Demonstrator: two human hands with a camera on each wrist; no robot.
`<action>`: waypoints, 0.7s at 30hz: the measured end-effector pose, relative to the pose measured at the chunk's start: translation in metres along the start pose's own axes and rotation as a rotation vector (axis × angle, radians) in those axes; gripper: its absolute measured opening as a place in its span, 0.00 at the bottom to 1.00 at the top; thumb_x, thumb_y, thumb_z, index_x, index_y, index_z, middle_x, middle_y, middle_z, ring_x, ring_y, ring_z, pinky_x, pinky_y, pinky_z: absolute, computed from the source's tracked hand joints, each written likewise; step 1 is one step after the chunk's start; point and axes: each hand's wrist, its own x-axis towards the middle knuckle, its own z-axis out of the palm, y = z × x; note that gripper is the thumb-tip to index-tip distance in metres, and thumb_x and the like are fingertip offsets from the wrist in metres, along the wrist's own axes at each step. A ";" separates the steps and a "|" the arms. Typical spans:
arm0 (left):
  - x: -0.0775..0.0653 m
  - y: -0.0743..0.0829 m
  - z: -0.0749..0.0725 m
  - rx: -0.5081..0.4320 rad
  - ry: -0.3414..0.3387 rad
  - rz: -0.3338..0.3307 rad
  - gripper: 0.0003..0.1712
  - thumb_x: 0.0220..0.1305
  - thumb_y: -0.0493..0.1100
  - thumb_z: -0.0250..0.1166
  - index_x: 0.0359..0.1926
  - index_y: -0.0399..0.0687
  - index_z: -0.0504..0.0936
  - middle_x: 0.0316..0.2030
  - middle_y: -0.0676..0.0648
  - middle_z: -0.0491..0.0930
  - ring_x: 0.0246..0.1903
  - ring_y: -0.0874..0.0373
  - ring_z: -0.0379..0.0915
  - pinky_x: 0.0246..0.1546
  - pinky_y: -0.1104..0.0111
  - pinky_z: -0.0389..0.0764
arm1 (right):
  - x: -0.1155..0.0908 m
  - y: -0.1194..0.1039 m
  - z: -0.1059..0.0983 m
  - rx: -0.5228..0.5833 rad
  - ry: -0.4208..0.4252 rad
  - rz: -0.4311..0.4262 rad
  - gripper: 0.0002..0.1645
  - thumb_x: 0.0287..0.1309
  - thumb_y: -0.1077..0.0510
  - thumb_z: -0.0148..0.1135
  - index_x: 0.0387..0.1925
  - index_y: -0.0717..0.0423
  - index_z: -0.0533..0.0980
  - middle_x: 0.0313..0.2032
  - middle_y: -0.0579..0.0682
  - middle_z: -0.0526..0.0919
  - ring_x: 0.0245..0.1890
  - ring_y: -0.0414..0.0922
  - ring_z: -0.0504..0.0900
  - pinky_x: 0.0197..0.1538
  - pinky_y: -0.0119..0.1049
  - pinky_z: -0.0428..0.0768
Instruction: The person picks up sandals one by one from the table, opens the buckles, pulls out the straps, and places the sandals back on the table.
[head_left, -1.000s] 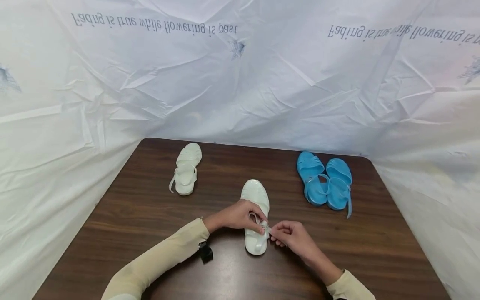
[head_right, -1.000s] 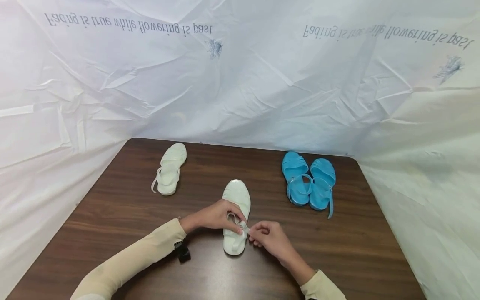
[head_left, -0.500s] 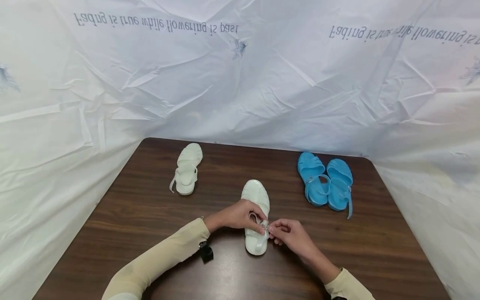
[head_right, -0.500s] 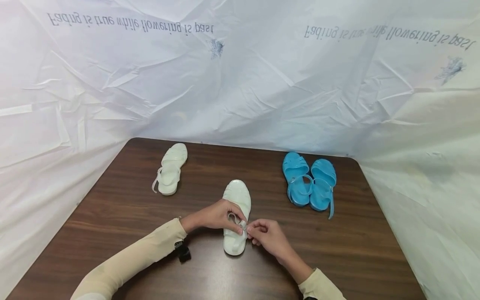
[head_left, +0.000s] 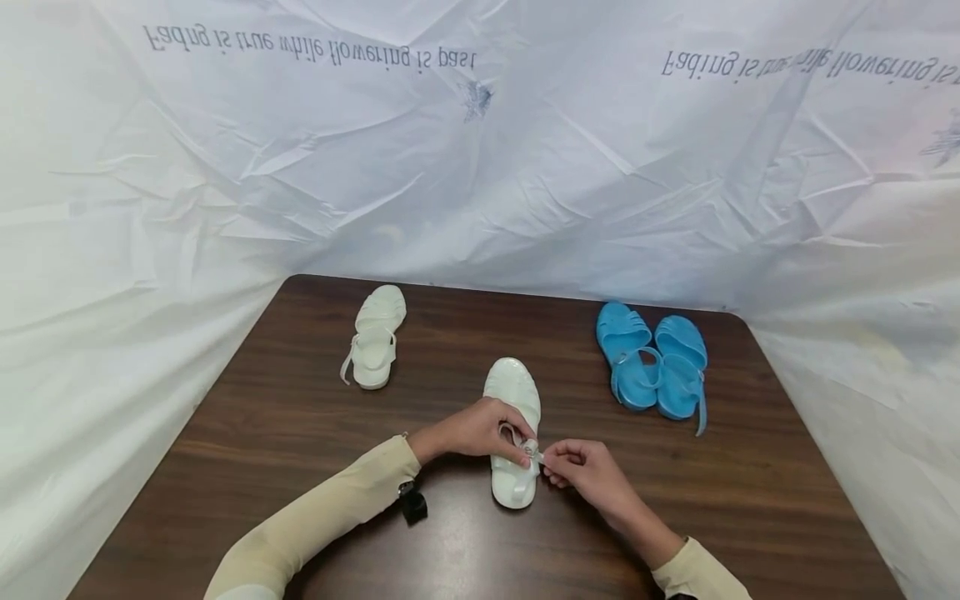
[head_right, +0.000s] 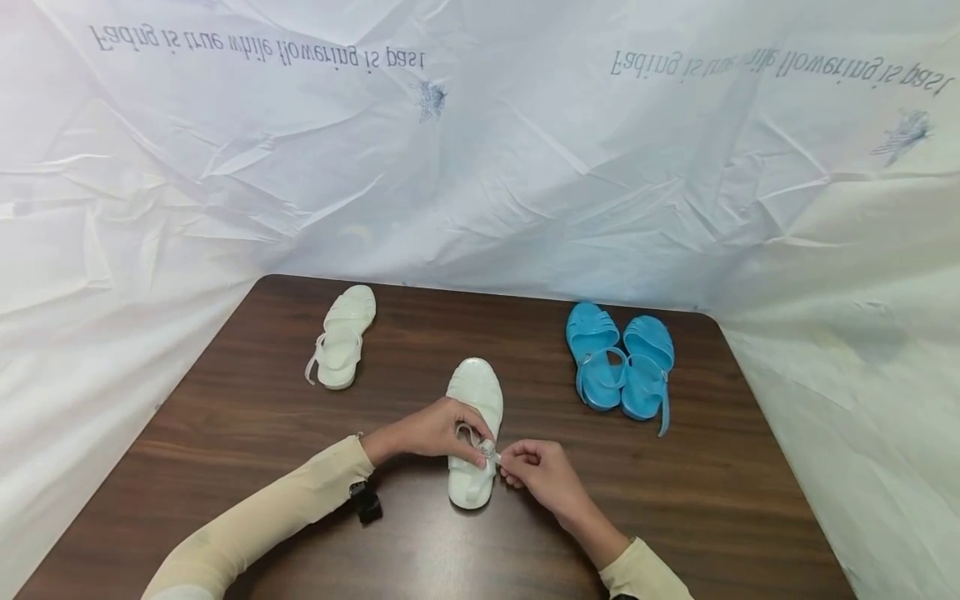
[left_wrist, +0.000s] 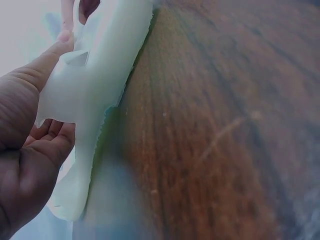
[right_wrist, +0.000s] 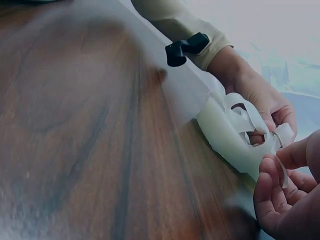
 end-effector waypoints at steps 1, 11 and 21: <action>0.000 0.000 0.000 0.000 0.000 -0.001 0.14 0.55 0.44 0.80 0.43 0.49 0.91 0.38 0.58 0.87 0.34 0.71 0.80 0.38 0.73 0.83 | 0.001 0.000 0.001 0.014 -0.002 0.004 0.15 0.72 0.60 0.60 0.47 0.72 0.80 0.35 0.54 0.86 0.36 0.44 0.84 0.40 0.35 0.84; 0.002 0.000 0.000 0.002 -0.012 -0.003 0.14 0.55 0.45 0.80 0.42 0.50 0.90 0.37 0.59 0.87 0.34 0.72 0.79 0.39 0.74 0.82 | 0.003 -0.005 0.005 0.001 0.010 0.002 0.15 0.72 0.59 0.61 0.48 0.70 0.80 0.35 0.54 0.85 0.35 0.44 0.82 0.38 0.34 0.83; 0.000 0.001 0.000 0.003 -0.005 0.000 0.15 0.55 0.44 0.80 0.43 0.47 0.90 0.39 0.55 0.87 0.34 0.72 0.80 0.39 0.74 0.83 | -0.001 -0.008 0.000 -0.047 -0.013 0.053 0.17 0.71 0.55 0.62 0.46 0.69 0.79 0.33 0.53 0.86 0.31 0.44 0.81 0.35 0.35 0.83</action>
